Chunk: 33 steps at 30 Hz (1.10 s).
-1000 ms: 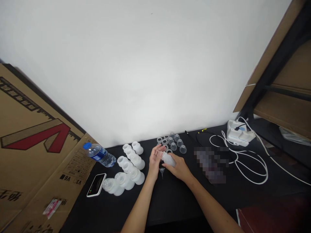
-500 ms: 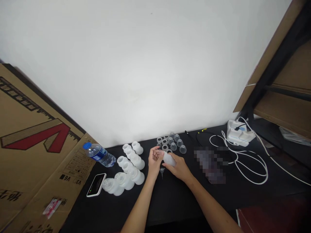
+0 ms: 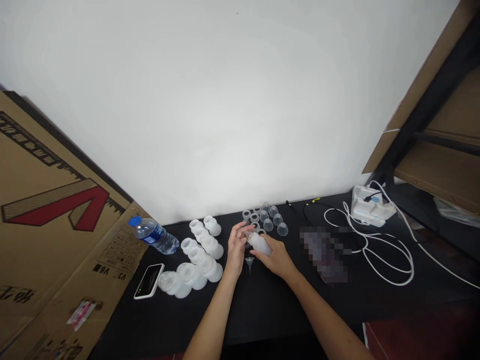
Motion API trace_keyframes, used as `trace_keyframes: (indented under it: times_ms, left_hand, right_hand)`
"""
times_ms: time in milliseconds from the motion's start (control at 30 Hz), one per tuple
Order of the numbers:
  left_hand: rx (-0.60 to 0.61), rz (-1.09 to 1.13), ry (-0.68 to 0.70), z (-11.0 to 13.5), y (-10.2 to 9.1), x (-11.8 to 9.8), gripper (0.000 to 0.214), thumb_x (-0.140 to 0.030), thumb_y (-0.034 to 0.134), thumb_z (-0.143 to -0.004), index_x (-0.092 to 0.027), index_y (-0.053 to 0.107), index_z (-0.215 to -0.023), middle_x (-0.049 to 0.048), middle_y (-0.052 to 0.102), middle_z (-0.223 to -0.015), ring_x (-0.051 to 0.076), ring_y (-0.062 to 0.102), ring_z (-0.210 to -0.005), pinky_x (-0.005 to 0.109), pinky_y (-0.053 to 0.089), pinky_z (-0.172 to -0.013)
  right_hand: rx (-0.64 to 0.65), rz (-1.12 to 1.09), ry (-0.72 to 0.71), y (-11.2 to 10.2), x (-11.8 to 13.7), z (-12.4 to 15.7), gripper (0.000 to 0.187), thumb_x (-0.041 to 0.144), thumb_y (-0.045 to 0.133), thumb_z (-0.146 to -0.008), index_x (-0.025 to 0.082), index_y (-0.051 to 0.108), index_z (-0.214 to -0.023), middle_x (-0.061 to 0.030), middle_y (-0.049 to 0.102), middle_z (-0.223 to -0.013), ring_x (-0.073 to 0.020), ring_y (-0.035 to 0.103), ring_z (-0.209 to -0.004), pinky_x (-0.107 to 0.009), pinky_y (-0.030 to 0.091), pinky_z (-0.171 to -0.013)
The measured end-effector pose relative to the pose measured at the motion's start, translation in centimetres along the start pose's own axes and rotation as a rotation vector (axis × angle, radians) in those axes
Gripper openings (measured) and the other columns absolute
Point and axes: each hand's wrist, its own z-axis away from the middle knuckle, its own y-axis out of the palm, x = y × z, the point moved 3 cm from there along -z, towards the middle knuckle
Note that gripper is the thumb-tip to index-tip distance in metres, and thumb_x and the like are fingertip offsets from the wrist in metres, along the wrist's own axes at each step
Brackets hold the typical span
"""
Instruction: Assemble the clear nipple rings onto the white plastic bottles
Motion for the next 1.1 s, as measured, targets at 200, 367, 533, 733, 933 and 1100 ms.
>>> trace_keyframes:
  times_ms: [200,367,533,733,933,1100]
  left_hand:
    - [-0.055,-0.165,0.027,0.06,-0.32,0.13,0.051,-0.045,0.091,-0.085,-0.021,0.067,-0.123,0.0080,0.079,-0.102,0.024,0.077,-0.098,0.036,0.057,-0.091]
    - [0.035,-0.056,0.005,0.22,0.01,-0.18,0.053,-0.046,0.084,-0.092,-0.021,0.063,-0.135,0.0142,0.079,-0.124,0.028,0.074,-0.120,0.039,0.056,-0.099]
    - [-0.081,-0.218,0.045,0.22,-0.17,-0.03,0.050,-0.044,0.093,-0.083,-0.021,0.068,-0.120,0.0063,0.078,-0.101,0.023,0.076,-0.094,0.033,0.057,-0.087]
    - [0.095,-0.063,0.000,0.36,0.28,-0.12,0.056,-0.046,0.088,-0.089,-0.023,0.064,-0.135,0.0143,0.079,-0.123,0.029,0.076,-0.118,0.042,0.057,-0.103]
    - [-0.048,-0.115,0.019,0.11,0.07,0.28,0.055,-0.045,0.093,-0.083,-0.022,0.066,-0.124,0.0083,0.078,-0.107,0.024,0.077,-0.101,0.035,0.060,-0.091]
    - [0.046,-0.076,-0.024,0.18,0.00,0.15,0.055,-0.046,0.089,-0.086,-0.022,0.066,-0.129,0.0122,0.079,-0.115,0.027,0.077,-0.110,0.039,0.059,-0.096]
  right_hand:
    - [0.017,-0.018,-0.002,-0.05,-0.07,-0.06,0.042,0.047,0.083,-0.094,0.023,0.071,-0.126,-0.0064,0.081,-0.106,-0.0253,0.076,-0.088,-0.031,0.056,-0.079]
    - [0.011,-0.012,0.006,-0.05,-0.09,-0.07,0.041,0.046,0.083,-0.094,0.024,0.072,-0.127,-0.0056,0.081,-0.105,-0.0247,0.076,-0.088,-0.031,0.057,-0.078]
    - [0.010,-0.011,-0.016,-0.10,0.06,-0.07,0.042,0.046,0.083,-0.094,0.023,0.071,-0.127,-0.0078,0.082,-0.109,-0.0267,0.078,-0.091,-0.034,0.059,-0.082]
    - [0.011,-0.036,0.004,-0.20,0.42,-0.18,0.042,0.047,0.083,-0.094,0.023,0.073,-0.126,-0.0058,0.082,-0.104,-0.0245,0.077,-0.085,-0.031,0.058,-0.076]
    - [0.016,-0.034,0.001,-0.15,0.16,-0.10,0.043,0.045,0.084,-0.093,0.024,0.072,-0.129,-0.0074,0.082,-0.111,-0.0263,0.078,-0.092,-0.034,0.059,-0.084]
    - [0.010,-0.031,0.011,-0.23,0.44,-0.15,0.042,0.046,0.084,-0.093,0.024,0.073,-0.127,-0.0063,0.082,-0.107,-0.0251,0.077,-0.087,-0.032,0.058,-0.078]
